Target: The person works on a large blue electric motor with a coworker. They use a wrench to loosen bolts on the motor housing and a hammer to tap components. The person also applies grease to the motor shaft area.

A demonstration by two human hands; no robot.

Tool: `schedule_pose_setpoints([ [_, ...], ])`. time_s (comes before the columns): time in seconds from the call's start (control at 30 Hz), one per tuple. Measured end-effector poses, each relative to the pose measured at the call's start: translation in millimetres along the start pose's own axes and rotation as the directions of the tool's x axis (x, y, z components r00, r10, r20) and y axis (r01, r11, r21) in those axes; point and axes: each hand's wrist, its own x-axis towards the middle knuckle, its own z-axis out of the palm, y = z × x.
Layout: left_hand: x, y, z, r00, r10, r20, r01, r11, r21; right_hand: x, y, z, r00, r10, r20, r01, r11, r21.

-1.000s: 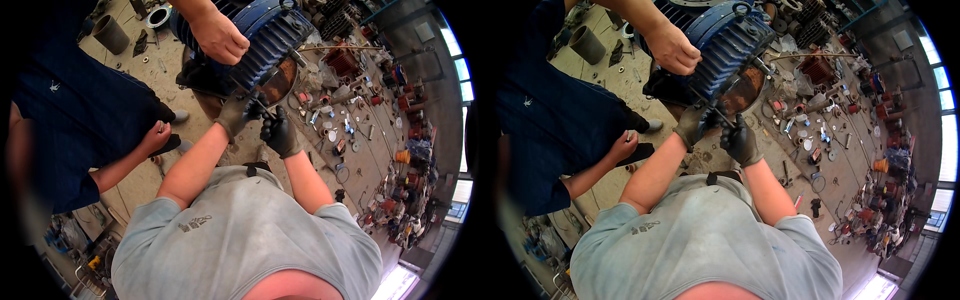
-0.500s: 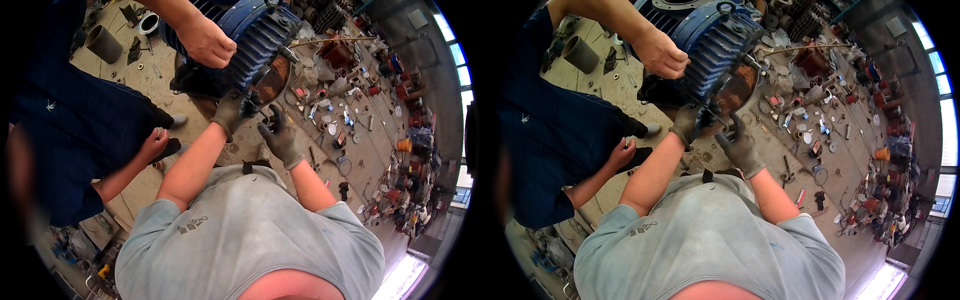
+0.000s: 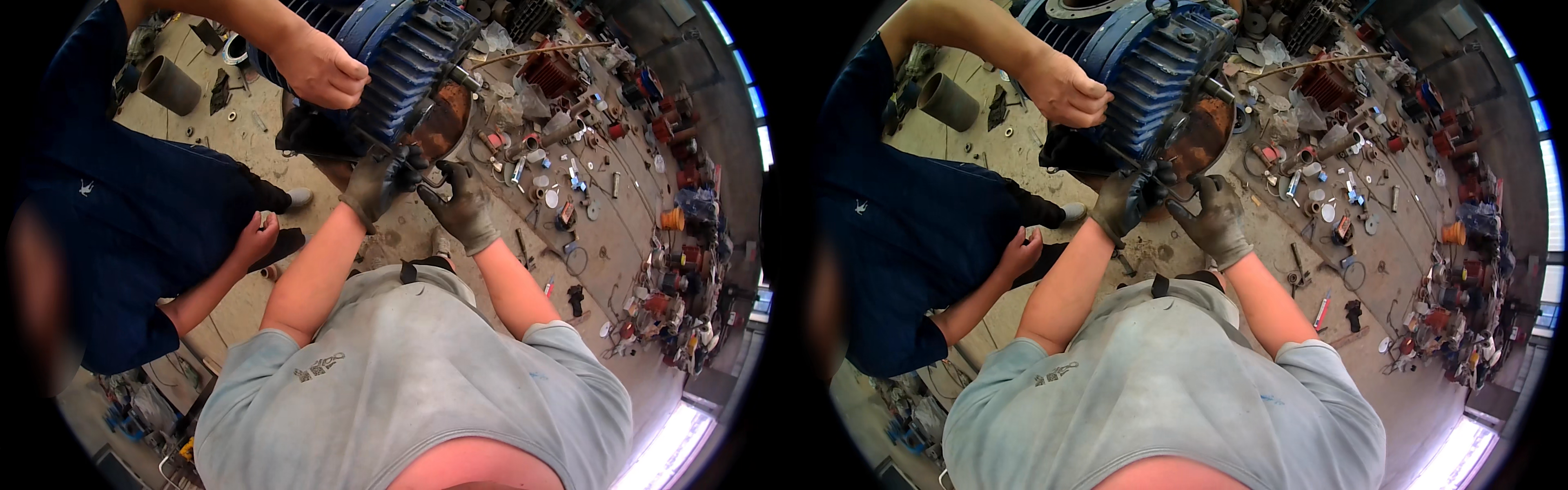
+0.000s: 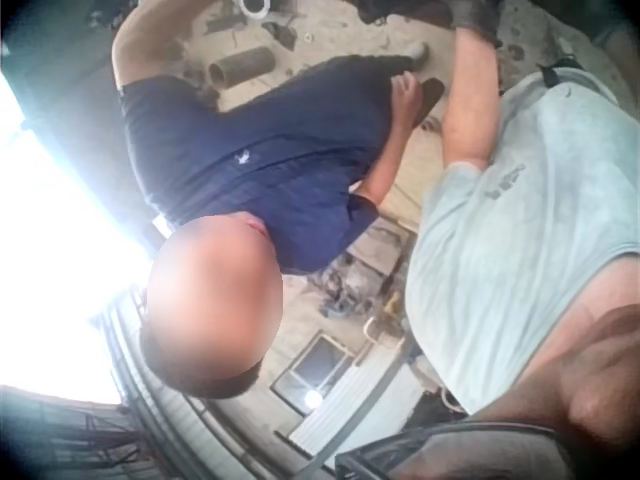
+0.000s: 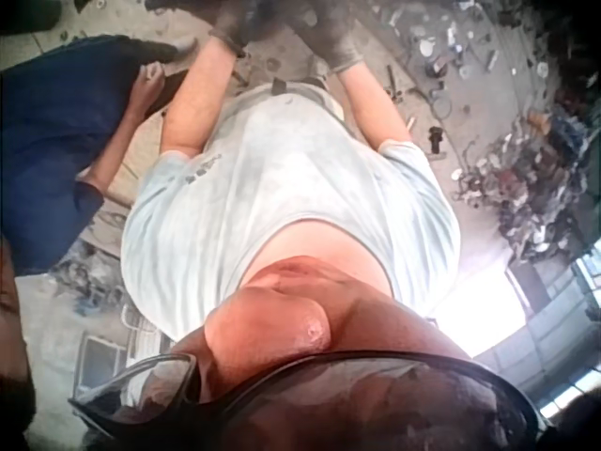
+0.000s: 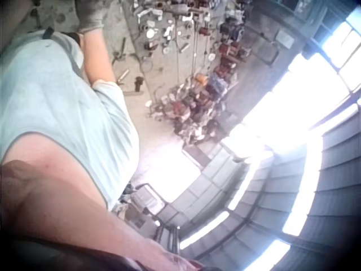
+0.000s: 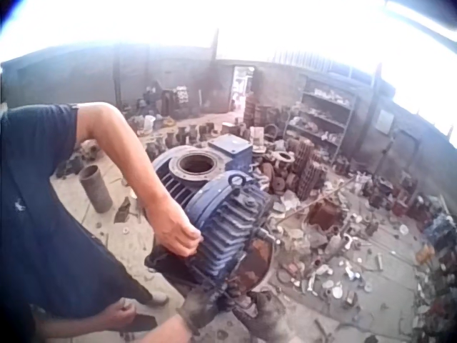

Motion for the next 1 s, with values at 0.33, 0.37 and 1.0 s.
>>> schedule_pose_setpoints([
  [0.33,-6.0,3.0,7.6,0.999,0.019,-0.026,-0.017,0.998,0.067,-19.9,3.4,23.0,0.71,0.428,0.56,-0.677,0.636,0.372],
  [0.37,-4.6,2.3,6.4,0.999,0.017,-0.034,-0.014,0.997,0.073,-13.8,-9.0,11.9,0.492,0.441,0.75,-0.864,0.351,0.36],
  [1.0,0.1,-1.4,9.6,0.984,0.077,-0.161,-0.043,0.978,0.202,5.7,1.7,0.6,0.523,0.492,0.696,-0.84,0.161,0.518],
])
